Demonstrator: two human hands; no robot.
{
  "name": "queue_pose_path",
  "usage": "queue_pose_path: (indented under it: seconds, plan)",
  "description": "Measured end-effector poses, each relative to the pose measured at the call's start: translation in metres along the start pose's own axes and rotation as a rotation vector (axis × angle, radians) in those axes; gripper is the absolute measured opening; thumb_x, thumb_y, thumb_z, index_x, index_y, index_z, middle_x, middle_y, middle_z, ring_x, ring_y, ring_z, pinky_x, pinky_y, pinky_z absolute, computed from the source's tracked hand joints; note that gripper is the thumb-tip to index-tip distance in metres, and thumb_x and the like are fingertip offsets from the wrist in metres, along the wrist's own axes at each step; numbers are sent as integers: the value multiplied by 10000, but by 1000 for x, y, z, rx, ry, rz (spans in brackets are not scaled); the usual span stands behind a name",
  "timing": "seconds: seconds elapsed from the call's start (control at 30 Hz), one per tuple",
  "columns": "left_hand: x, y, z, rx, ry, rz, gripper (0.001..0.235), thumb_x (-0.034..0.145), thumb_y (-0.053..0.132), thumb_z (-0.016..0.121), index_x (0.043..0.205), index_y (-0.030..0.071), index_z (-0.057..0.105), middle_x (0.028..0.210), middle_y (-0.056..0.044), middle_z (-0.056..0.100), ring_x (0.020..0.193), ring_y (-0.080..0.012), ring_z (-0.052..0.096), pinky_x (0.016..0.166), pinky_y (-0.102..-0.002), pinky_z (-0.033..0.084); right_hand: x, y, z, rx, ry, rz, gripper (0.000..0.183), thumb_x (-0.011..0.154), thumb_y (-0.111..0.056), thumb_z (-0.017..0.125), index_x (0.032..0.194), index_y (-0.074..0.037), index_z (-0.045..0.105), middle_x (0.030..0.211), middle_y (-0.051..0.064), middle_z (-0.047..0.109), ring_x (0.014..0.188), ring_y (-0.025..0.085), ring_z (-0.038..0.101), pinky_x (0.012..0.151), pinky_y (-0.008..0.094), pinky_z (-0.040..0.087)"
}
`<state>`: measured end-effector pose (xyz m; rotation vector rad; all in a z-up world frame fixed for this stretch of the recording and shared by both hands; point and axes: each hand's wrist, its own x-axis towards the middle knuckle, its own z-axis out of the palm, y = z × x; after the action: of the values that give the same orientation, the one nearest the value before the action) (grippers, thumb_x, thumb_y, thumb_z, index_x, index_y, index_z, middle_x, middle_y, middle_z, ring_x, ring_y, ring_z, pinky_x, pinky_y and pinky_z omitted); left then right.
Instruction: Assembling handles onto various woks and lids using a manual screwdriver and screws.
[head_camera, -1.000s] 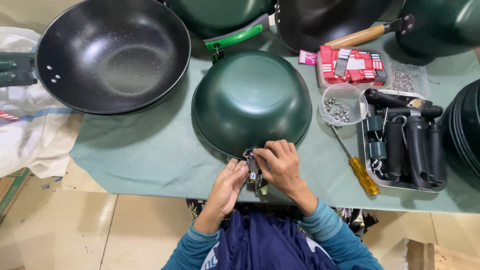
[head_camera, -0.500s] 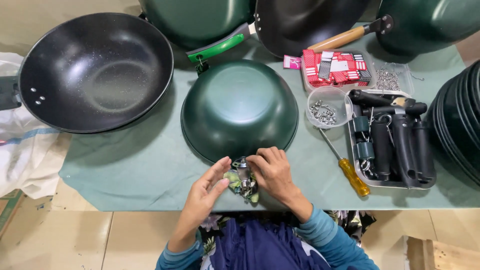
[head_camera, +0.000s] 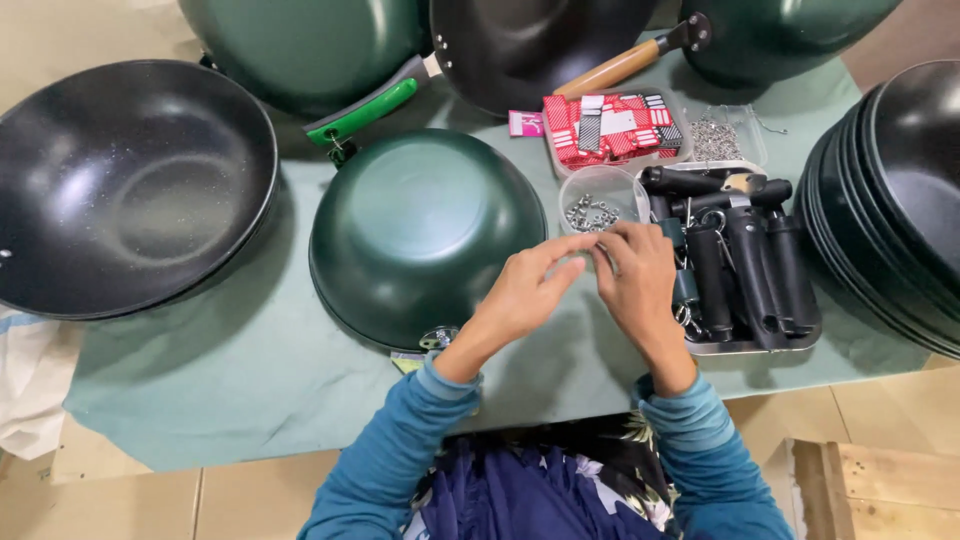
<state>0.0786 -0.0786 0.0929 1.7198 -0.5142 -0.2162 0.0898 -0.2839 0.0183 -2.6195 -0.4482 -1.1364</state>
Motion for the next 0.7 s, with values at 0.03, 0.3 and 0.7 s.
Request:
queue_pose_path:
  seconds: [0.03,0.3,0.7]
  plan:
    - [13,3,6,-1,-7,0,344,1032,214,555,1359,173,652,1323,-54,693,1317,-281,599,1108,-459,470,2,10,4,-4,-1,5,105,865,-148,809,932,-184,736,981,-14,632,905,227,601,750,352,429]
    - [112,-58,51,572,69,-11,319,927,106,530,1182,143,717,1017,-84,767,1020,-366,726,903,-527,562,9,85,71,-108,-144,38,78,928,-214,741,855,-189,754,897,-12,679,856,219,637,711,351,473]
    - [165,-135,54,1294,212,304,75,812,65,724,804,127,765,1037,-27,655,1017,-216,594,708,-345,537,17,109,130,-84,-790,267,122,823,-202,690,833,-80,696,803,121,711,843,393,748,712,538,597]
